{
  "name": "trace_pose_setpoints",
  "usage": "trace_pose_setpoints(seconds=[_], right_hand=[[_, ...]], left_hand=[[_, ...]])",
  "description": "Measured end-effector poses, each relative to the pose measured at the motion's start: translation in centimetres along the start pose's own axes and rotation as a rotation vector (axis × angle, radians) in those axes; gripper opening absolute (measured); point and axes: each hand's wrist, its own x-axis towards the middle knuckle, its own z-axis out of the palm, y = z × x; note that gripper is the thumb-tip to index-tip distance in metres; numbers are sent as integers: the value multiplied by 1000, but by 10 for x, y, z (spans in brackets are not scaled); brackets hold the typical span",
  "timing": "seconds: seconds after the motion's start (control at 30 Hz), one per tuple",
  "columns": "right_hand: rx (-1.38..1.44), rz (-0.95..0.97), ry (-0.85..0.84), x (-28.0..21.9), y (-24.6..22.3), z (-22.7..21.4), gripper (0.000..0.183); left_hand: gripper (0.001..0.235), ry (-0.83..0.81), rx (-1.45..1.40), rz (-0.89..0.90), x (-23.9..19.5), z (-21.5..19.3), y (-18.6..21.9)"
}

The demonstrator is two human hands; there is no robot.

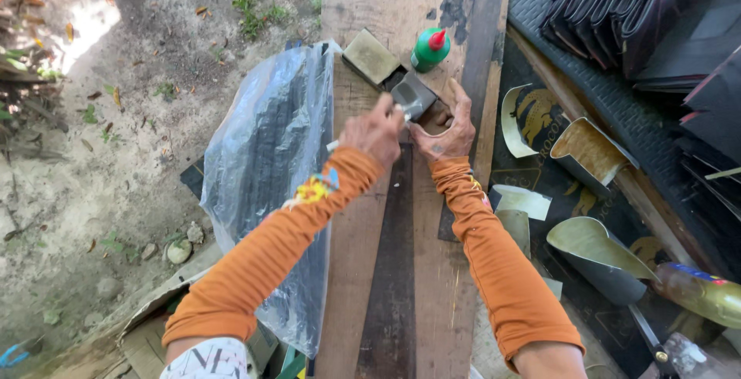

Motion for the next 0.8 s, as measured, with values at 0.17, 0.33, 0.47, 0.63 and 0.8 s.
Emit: trace_pose_setpoints(seconds=[0.17,0.33,0.47,0.63,0.8], right_hand=[[7,143,-52,8,-2,-1,99],[40,161,-83,2,-1,-4,98],[36,152,-84,4,0,-6,99],[47,174,-83,2,2,-2,98],[139,142,-49,3,-2,-3,96]], left_hand=[[18,149,-64,-8,5,-7,-2],[13,193,-60,-48,-1,-4,1],[12,185,-88,-45,-1,-9,4],[21,143,-21,15,-2,-1,-3],[32,144,-24,47,-4,17,1]])
